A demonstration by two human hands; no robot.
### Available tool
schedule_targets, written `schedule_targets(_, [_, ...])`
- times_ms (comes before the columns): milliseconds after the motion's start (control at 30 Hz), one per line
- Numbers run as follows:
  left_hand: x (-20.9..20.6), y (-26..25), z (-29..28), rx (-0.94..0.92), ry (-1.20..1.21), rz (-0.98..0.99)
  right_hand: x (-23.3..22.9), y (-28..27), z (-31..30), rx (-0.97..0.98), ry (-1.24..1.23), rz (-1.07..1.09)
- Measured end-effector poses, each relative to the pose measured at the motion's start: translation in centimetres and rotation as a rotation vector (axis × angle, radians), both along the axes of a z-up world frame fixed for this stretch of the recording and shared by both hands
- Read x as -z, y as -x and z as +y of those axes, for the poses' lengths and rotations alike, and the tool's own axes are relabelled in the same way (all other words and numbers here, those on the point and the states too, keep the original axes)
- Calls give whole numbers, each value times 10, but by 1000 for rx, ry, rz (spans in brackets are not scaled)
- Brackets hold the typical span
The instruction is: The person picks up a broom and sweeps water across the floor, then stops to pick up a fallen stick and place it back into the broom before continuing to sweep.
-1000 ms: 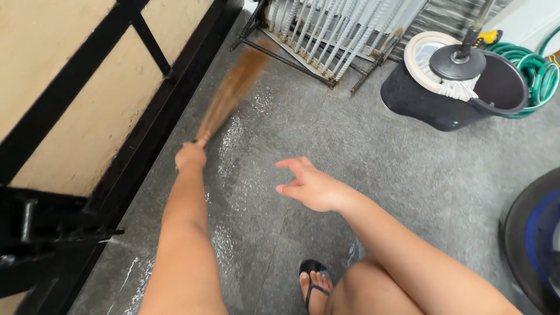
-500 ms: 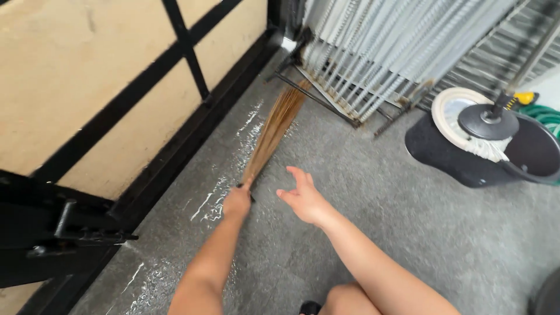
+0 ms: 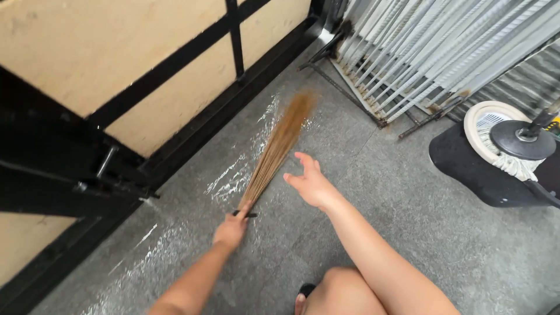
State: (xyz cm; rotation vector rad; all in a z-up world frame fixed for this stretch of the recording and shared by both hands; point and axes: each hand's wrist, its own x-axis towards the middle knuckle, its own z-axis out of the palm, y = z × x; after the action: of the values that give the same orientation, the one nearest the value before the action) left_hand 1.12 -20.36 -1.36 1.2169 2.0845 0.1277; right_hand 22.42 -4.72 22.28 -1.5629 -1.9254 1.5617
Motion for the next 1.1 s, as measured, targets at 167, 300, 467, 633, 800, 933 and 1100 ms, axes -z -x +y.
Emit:
schedule_targets(167, [-12,87,-38,43,101,241,-11,14,-16,-11,-22,19])
schedule_targets(300, [-40,99,-52,-86,53,277,-30,21,-28,-30,-13,27])
schedule_targets(467, [-46,82,-64,123,30,290,-36,7,-26,-12,-29,27])
schedule_targets(633, [-45,49,12,316,-39,289,-23,-6,-17,19,-46,57])
schedule_targets(800, [-33,43,114,296,-4,281,-18,-3,-11,10,-46,70])
schedule_targets(933, [1,61,142,26,-44,251,-19,-2,-10,-14,-31,56])
schedule_targets(1100, [-21,53,68,-65,-18,235,-22,2,-10,-48,-24,57])
